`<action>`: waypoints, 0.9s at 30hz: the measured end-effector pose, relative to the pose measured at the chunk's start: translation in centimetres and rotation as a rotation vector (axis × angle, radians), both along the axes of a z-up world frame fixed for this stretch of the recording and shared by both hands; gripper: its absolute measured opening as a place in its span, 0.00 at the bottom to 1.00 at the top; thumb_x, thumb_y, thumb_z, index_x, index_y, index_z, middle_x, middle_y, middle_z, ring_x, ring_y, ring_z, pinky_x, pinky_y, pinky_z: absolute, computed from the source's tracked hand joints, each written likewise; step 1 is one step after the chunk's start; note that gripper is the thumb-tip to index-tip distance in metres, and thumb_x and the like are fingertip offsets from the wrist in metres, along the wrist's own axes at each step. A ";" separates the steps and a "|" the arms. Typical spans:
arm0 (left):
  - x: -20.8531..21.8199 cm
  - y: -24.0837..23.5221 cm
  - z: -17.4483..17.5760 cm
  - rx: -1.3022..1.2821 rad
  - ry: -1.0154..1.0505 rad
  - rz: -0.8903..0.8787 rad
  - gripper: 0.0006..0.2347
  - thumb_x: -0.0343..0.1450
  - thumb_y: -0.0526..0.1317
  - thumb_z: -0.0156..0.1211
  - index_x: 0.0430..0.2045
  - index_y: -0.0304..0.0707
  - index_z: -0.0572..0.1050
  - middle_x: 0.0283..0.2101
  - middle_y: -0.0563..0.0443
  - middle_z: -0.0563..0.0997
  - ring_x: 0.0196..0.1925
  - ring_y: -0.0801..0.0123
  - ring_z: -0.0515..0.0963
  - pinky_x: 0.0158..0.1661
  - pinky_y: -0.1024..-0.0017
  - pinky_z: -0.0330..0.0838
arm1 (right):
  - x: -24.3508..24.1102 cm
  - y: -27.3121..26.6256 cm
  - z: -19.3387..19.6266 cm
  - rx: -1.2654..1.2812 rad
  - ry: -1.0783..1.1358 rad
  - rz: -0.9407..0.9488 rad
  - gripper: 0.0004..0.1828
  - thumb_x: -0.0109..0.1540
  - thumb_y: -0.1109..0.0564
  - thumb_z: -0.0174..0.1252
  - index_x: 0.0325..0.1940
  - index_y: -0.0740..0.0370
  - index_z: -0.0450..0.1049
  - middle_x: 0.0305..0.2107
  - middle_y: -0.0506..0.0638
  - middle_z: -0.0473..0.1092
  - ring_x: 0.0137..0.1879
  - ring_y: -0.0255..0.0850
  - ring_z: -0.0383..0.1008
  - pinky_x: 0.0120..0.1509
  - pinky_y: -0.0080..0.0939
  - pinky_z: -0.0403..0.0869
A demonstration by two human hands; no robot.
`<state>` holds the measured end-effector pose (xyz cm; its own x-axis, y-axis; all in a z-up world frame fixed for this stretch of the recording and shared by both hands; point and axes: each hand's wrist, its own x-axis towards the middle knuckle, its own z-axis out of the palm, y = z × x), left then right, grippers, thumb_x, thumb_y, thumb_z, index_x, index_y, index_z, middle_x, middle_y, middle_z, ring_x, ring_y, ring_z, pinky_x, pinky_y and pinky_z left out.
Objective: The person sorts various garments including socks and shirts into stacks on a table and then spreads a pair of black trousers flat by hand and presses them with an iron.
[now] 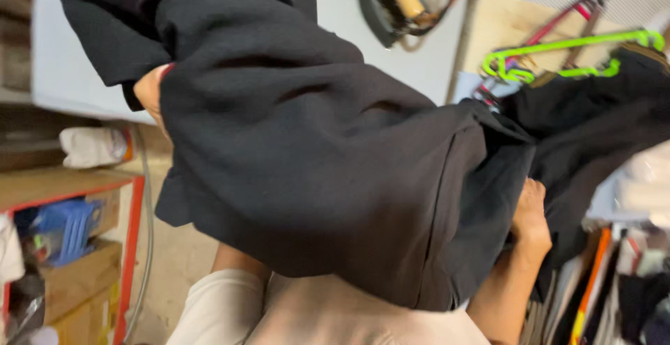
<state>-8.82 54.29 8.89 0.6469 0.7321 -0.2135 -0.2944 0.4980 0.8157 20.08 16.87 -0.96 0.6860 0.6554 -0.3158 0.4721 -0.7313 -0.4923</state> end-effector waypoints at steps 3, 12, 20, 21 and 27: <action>-2.7 1.3 0.7 -0.158 -0.110 0.061 0.19 0.75 0.40 0.49 0.59 0.29 0.70 0.63 0.39 0.75 0.66 0.54 0.73 0.68 0.62 0.65 | -2.0 6.7 2.0 0.187 0.257 0.015 0.35 0.57 0.57 0.62 0.70 0.61 0.68 0.62 0.56 0.64 0.66 0.50 0.63 0.65 0.58 0.65; -12.2 22.2 4.0 -0.042 -0.475 0.390 0.27 0.73 0.52 0.53 0.61 0.27 0.67 0.62 0.38 0.74 0.65 0.52 0.73 0.65 0.61 0.68 | -14.4 33.1 7.4 0.552 0.400 0.217 0.27 0.67 0.53 0.57 0.69 0.67 0.70 0.53 0.61 0.68 0.55 0.46 0.67 0.60 0.49 0.68; -15.7 35.8 -17.8 -0.160 0.512 0.748 0.48 0.69 0.59 0.62 0.73 0.28 0.38 0.76 0.35 0.48 0.77 0.54 0.50 0.70 0.62 0.47 | -8.9 41.9 -0.9 0.373 -0.178 0.117 0.30 0.73 0.49 0.61 0.74 0.68 0.67 0.59 0.67 0.68 0.62 0.51 0.70 0.67 0.48 0.69; -15.1 34.5 -20.9 0.040 0.539 0.776 0.46 0.60 0.59 0.62 0.68 0.21 0.57 0.70 0.27 0.66 0.72 0.46 0.65 0.68 0.60 0.59 | -9.6 41.3 -2.5 0.413 -0.107 0.149 0.37 0.69 0.45 0.65 0.76 0.68 0.62 0.61 0.68 0.67 0.64 0.54 0.68 0.70 0.49 0.67; -11.7 31.0 -27.2 -0.041 0.803 0.509 0.59 0.57 0.58 0.77 0.70 0.21 0.37 0.71 0.19 0.42 0.74 0.36 0.46 0.68 0.55 0.50 | -17.4 41.4 -11.0 -0.095 -0.136 0.167 0.72 0.46 0.32 0.77 0.82 0.61 0.44 0.68 0.76 0.48 0.72 0.71 0.50 0.63 0.75 0.60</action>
<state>-20.49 85.29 -18.30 -0.0988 0.8675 -0.4875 0.1574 0.4973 0.8532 2.73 58.30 -11.98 0.6109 0.7353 -0.2935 0.6476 -0.6773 -0.3490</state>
